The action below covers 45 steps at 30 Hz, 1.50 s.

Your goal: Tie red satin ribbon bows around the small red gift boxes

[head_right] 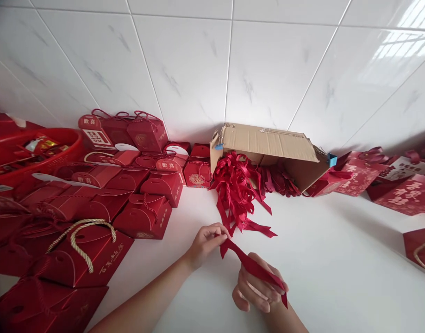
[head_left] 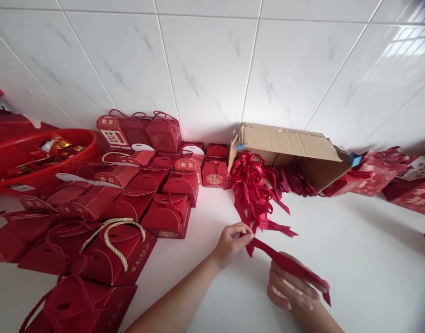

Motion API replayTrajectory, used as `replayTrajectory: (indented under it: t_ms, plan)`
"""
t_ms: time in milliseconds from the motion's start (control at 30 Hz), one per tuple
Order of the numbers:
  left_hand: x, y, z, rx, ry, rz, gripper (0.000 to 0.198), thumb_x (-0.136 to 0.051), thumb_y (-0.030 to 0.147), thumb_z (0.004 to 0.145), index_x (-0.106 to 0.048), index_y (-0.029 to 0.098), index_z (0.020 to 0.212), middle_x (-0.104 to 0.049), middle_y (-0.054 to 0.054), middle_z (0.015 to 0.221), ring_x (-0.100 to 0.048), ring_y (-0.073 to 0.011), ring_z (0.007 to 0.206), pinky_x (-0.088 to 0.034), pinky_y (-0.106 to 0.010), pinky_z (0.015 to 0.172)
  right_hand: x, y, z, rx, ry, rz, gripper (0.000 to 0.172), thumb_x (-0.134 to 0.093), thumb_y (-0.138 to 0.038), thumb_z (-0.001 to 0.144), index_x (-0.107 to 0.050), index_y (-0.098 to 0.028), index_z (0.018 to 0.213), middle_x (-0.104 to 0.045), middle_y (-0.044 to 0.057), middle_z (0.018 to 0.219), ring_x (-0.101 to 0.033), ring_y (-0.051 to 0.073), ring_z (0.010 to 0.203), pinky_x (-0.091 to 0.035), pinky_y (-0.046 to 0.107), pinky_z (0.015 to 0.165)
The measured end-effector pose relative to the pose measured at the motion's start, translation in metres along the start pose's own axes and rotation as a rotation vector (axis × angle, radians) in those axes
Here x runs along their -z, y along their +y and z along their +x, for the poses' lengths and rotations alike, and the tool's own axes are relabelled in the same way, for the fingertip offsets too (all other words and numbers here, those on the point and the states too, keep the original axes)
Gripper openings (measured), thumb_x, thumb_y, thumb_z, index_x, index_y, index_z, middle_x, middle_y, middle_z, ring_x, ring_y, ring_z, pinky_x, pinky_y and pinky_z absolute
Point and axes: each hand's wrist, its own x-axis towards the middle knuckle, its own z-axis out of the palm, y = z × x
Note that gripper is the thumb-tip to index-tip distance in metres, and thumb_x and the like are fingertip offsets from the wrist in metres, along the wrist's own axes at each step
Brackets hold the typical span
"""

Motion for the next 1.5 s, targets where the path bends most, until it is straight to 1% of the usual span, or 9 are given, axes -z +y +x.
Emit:
replayTrajectory:
  t_ms: [67,200,367,667,833,933,1067,1300,1500]
  plan:
    - [0.001,0.004,0.001,0.037,0.011,-0.068,0.037,-0.058,0.029,0.077,-0.035,0.016,0.052,-0.053,-0.003,0.072,-0.044,-0.0105,0.066,-0.036,-0.026,0.067,0.002,0.004,0.001,0.145,-0.030,0.185,0.024,-0.066,-0.026,0.078,-0.055,-0.019,0.058,-0.050,-0.012,0.045,-0.051,0.001,0.039,-0.047,0.024,0.074]
    - [0.003,0.008,0.003,0.088,0.002,-0.059,0.037,-0.058,0.031,0.077,-0.033,0.016,0.053,-0.045,0.000,0.066,-0.037,-0.0090,0.060,-0.032,-0.025,0.061,0.004,0.015,0.004,0.196,-0.067,0.295,0.025,-0.066,-0.020,0.077,-0.054,-0.016,0.056,-0.053,-0.010,0.048,-0.054,0.001,0.040,-0.049,0.025,0.074]
    - [0.004,0.006,0.002,0.078,-0.011,-0.012,0.036,-0.054,0.027,0.078,-0.030,0.017,0.054,-0.046,0.000,0.067,-0.036,-0.0090,0.060,-0.031,-0.025,0.060,0.005,0.022,0.004,0.351,-0.129,0.446,0.024,-0.063,-0.015,0.076,-0.053,-0.015,0.054,-0.054,-0.006,0.047,-0.054,0.003,0.039,-0.043,0.014,0.049]
    - [-0.002,0.002,0.004,0.037,-0.032,0.227,0.032,-0.050,0.023,0.079,-0.031,0.017,0.054,-0.045,0.000,0.063,-0.038,-0.0103,0.061,-0.031,-0.025,0.061,0.009,0.008,-0.048,-0.268,0.258,0.292,0.027,-0.079,-0.032,0.062,-0.056,-0.020,0.054,-0.047,-0.004,0.043,-0.041,0.008,0.038,-0.036,0.023,0.043]
    - [-0.002,-0.002,0.007,-0.004,0.009,0.270,0.035,-0.053,0.027,0.078,-0.034,0.016,0.050,-0.041,0.002,0.056,-0.035,-0.0085,0.055,-0.029,-0.023,0.055,0.007,0.024,-0.029,0.086,0.141,0.523,0.016,-0.064,-0.019,0.076,-0.053,-0.015,0.065,-0.047,-0.006,0.041,-0.046,0.005,0.034,-0.041,0.019,0.045]
    - [-0.002,-0.005,0.007,0.006,0.042,0.190,0.037,-0.057,0.032,0.076,-0.038,0.016,0.049,-0.040,0.003,0.049,-0.035,-0.0075,0.049,-0.027,-0.022,0.050,0.009,0.020,-0.016,-0.009,0.117,0.483,0.011,-0.056,-0.020,0.084,-0.052,-0.017,0.075,-0.044,-0.011,0.036,-0.042,0.004,0.027,-0.047,0.020,0.046]
    - [-0.006,-0.007,0.009,-0.014,0.112,0.090,0.039,-0.060,0.035,0.074,-0.037,0.017,0.048,-0.038,0.005,0.045,-0.034,-0.0065,0.045,-0.026,-0.022,0.046,0.008,0.006,-0.015,-0.200,0.286,0.237,0.019,-0.060,-0.029,0.083,-0.047,-0.019,0.074,-0.038,-0.014,0.031,-0.030,0.003,0.021,-0.045,0.018,0.039]
    - [-0.013,-0.011,0.015,-0.096,0.187,0.058,0.032,-0.060,0.035,0.069,-0.040,0.018,0.051,-0.037,0.007,0.043,-0.031,-0.0053,0.039,-0.022,-0.021,0.041,0.008,0.003,-0.018,-0.235,0.390,0.032,0.034,-0.061,-0.031,0.082,-0.034,-0.020,0.065,-0.027,-0.015,0.034,-0.020,0.004,0.028,-0.040,0.015,0.040]
    - [-0.017,-0.014,0.017,-0.170,0.181,0.068,0.033,-0.069,0.028,0.059,-0.040,0.016,0.048,-0.037,0.008,0.045,-0.031,-0.0040,0.045,-0.024,-0.019,0.045,0.016,0.003,-0.016,-0.308,0.467,-0.091,0.032,-0.057,-0.031,0.084,-0.031,-0.021,0.068,-0.018,-0.014,0.039,-0.017,0.005,0.032,-0.041,0.018,0.043]
